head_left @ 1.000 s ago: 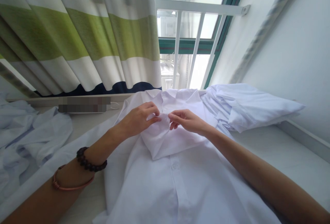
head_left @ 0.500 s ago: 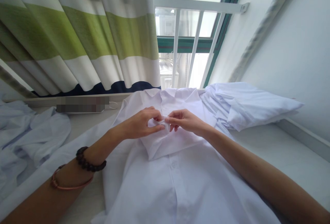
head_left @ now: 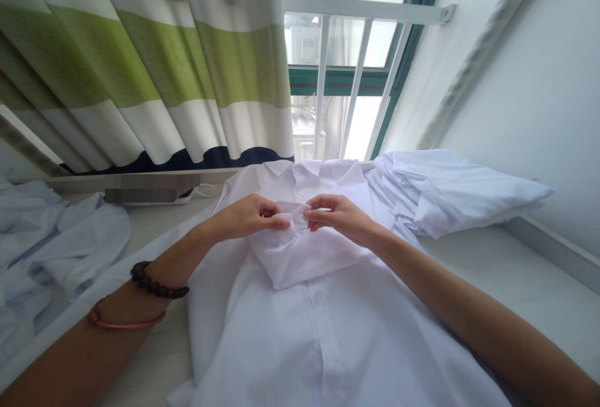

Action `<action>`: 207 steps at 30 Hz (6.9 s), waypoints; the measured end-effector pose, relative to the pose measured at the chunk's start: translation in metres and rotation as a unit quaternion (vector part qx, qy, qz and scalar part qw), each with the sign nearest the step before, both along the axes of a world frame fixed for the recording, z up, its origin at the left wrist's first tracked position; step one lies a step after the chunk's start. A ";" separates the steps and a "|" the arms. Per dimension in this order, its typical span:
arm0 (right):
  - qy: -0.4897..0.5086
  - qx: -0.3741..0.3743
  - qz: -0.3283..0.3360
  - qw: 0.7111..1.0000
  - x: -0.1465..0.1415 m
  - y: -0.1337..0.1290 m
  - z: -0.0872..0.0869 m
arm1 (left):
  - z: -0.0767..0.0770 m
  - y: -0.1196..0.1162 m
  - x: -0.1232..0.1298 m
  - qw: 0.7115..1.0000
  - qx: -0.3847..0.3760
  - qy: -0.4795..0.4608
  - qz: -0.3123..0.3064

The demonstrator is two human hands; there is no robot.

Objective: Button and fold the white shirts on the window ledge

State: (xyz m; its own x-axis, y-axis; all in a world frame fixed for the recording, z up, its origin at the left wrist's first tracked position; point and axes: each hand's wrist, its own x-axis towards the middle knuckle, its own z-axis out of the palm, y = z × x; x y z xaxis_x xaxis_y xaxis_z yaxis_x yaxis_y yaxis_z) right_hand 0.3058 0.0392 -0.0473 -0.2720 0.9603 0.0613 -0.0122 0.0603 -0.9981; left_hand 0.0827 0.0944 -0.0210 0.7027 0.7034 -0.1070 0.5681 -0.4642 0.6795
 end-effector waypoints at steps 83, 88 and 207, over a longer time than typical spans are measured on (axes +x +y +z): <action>-0.180 0.119 -0.099 0.972 -0.012 -0.010 0.000 | -0.008 -0.025 0.022 0.784 0.607 0.076 -0.104; -0.176 0.114 -0.092 0.973 -0.013 -0.009 -0.001 | -0.009 -0.024 0.021 0.781 0.607 0.092 -0.119; -0.110 0.129 -0.065 0.983 -0.022 -0.017 -0.012 | -0.046 -0.012 0.018 0.955 0.104 -0.277 0.021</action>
State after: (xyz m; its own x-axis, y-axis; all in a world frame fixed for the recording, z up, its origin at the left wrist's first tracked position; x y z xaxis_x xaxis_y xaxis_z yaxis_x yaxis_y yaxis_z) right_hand 0.2836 0.0226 -0.0590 -0.1813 0.9480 0.2615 0.2276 0.2991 -0.9267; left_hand 0.1010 0.0827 -0.0667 0.5808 0.6982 0.4186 0.1693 -0.6065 0.7768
